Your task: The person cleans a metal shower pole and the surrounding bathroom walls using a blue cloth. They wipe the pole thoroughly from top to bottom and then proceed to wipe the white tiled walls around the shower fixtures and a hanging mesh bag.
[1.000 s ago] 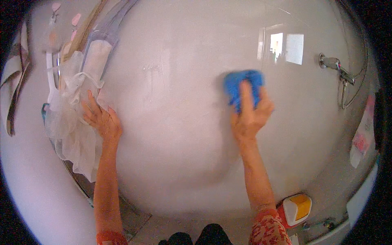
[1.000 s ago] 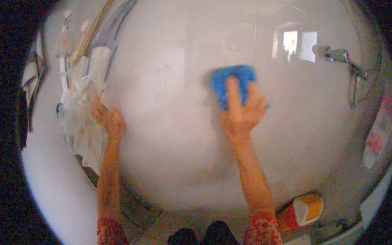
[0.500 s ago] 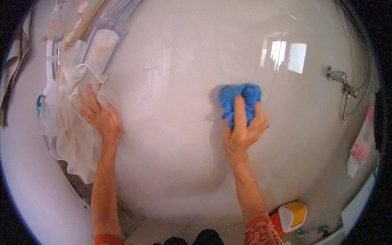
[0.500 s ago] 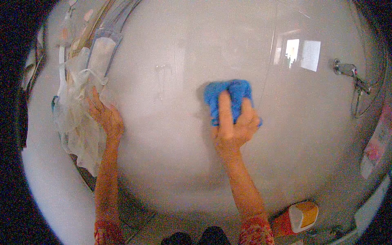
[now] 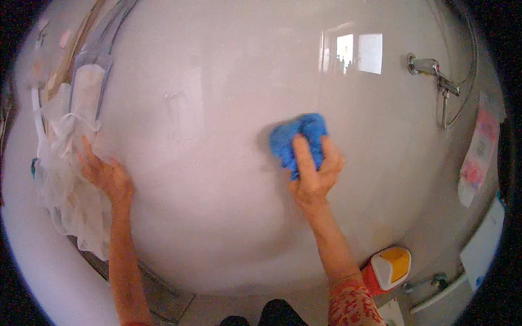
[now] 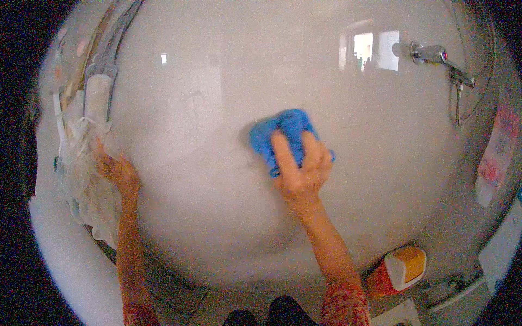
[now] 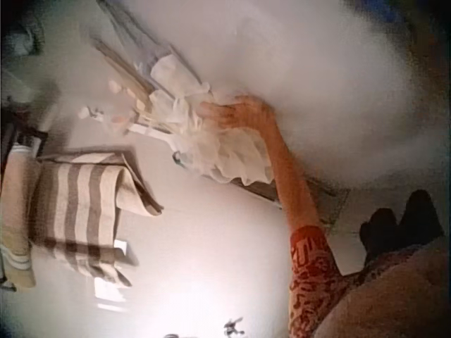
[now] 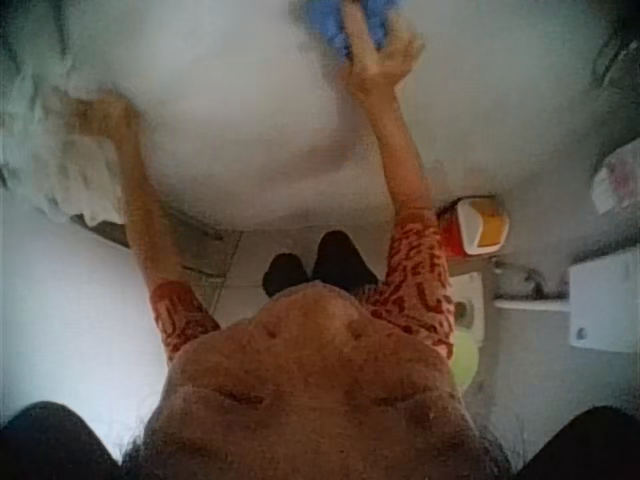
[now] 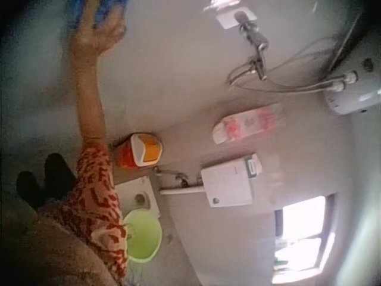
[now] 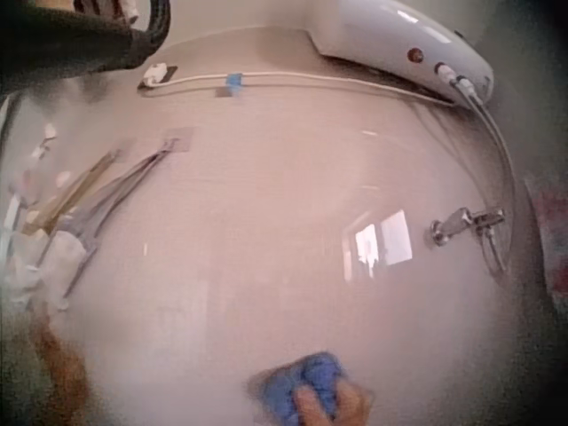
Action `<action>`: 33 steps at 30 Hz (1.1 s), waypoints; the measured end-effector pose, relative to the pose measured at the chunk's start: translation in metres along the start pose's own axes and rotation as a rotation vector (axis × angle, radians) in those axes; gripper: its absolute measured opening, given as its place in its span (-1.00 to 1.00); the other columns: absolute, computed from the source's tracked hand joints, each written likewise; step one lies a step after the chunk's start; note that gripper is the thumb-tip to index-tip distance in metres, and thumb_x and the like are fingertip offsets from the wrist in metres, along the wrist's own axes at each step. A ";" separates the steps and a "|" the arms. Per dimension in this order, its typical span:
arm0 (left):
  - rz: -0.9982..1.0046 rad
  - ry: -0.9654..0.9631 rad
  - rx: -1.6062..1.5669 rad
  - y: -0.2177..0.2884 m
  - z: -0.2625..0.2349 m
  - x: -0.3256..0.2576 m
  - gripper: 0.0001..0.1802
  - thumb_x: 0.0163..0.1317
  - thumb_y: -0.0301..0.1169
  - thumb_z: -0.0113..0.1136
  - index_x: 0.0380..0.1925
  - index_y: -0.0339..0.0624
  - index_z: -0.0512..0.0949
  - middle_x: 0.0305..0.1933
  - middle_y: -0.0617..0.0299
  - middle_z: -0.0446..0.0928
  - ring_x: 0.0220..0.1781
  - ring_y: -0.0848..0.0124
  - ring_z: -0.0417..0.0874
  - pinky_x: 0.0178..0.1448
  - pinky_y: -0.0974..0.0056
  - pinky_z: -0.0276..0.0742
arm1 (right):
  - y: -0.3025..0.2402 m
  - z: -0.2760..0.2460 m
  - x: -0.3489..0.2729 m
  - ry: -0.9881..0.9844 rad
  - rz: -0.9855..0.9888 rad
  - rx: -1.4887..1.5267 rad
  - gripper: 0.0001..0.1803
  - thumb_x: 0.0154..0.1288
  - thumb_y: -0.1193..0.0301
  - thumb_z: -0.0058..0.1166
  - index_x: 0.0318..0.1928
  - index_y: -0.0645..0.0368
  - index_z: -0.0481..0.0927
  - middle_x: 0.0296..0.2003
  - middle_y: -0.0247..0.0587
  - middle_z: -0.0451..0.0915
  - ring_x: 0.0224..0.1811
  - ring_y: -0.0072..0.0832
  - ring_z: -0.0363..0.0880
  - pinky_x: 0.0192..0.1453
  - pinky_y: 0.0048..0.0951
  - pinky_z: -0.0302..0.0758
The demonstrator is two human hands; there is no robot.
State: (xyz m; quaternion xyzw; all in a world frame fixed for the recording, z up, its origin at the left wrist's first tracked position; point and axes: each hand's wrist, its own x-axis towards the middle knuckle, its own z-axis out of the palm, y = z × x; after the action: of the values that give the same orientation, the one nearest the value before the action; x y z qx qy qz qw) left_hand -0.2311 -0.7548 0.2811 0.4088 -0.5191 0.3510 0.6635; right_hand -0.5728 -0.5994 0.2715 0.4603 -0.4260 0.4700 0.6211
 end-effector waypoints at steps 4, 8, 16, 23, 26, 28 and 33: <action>-0.056 0.011 -0.001 0.006 0.007 -0.007 -0.27 0.15 -0.44 -0.05 0.33 -0.15 -0.05 0.40 0.01 -0.02 0.41 -0.05 -0.11 0.37 -0.09 -0.23 | 0.040 -0.011 -0.002 0.051 0.195 -0.079 -0.50 0.01 0.37 0.12 0.06 0.06 0.51 0.00 0.13 0.35 -0.03 -0.05 0.31 0.08 -0.10 0.22; -0.044 0.000 0.020 -0.002 0.006 -0.009 -0.31 0.16 -0.38 -0.10 0.31 -0.20 -0.02 0.41 0.06 -0.03 0.41 -0.05 -0.12 0.37 -0.08 -0.25 | 0.065 -0.015 0.000 0.160 0.385 -0.148 -0.47 0.08 0.36 0.09 0.13 0.10 0.43 0.03 0.18 0.31 0.03 -0.01 0.26 0.12 -0.10 0.18; -0.013 -0.015 0.021 -0.001 0.010 -0.009 -0.33 0.12 -0.37 -0.11 0.27 -0.27 0.06 0.42 0.12 -0.07 0.39 -0.06 -0.13 0.36 -0.11 -0.26 | 0.025 0.003 0.001 0.183 0.396 -0.212 -0.48 0.10 0.35 0.09 0.13 0.12 0.44 0.04 0.18 0.29 0.01 -0.01 0.26 0.12 -0.10 0.17; 0.002 -0.053 0.029 0.001 0.000 -0.006 -0.35 0.09 -0.34 -0.13 0.23 -0.33 0.14 0.43 0.16 -0.10 0.39 -0.07 -0.14 0.34 -0.15 -0.27 | -0.036 0.019 0.006 0.110 0.275 -0.101 -0.51 0.12 0.33 0.05 0.12 0.12 0.47 0.01 0.20 0.32 -0.05 -0.02 0.27 0.02 -0.12 0.21; -0.021 -0.051 0.060 -0.010 0.003 -0.009 -0.37 0.10 -0.33 -0.13 0.22 -0.31 0.17 0.43 0.16 -0.10 0.39 -0.07 -0.14 0.33 -0.16 -0.26 | -0.075 0.027 0.002 0.088 0.226 -0.077 -0.55 0.11 0.34 0.03 0.07 0.08 0.51 -0.01 0.18 0.34 -0.09 -0.03 0.30 -0.02 -0.09 0.23; -0.016 -0.044 0.071 -0.010 0.002 -0.011 -0.38 0.11 -0.33 -0.14 0.22 -0.29 0.18 0.43 0.16 -0.09 0.39 -0.07 -0.13 0.32 -0.17 -0.24 | -0.099 0.034 -0.003 0.059 0.179 -0.027 -0.56 0.07 0.35 0.05 0.04 0.01 0.54 -0.01 0.15 0.35 -0.10 -0.05 0.31 -0.06 -0.07 0.25; 0.008 -0.029 0.062 -0.008 0.006 -0.013 -0.36 0.12 -0.34 -0.11 0.25 -0.27 0.15 0.42 0.16 -0.08 0.38 -0.08 -0.12 0.32 -0.17 -0.21 | -0.160 0.032 -0.043 -0.157 -0.005 0.079 -0.56 0.03 0.32 0.01 0.01 -0.19 0.54 -0.04 -0.08 0.42 -0.20 -0.19 0.35 -0.20 -0.06 0.33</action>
State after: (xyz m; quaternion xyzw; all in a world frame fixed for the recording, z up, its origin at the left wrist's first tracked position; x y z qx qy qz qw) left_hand -0.2296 -0.7637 0.2673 0.4320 -0.5193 0.3636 0.6415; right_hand -0.4281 -0.6605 0.2093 0.5211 -0.4534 0.4473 0.5682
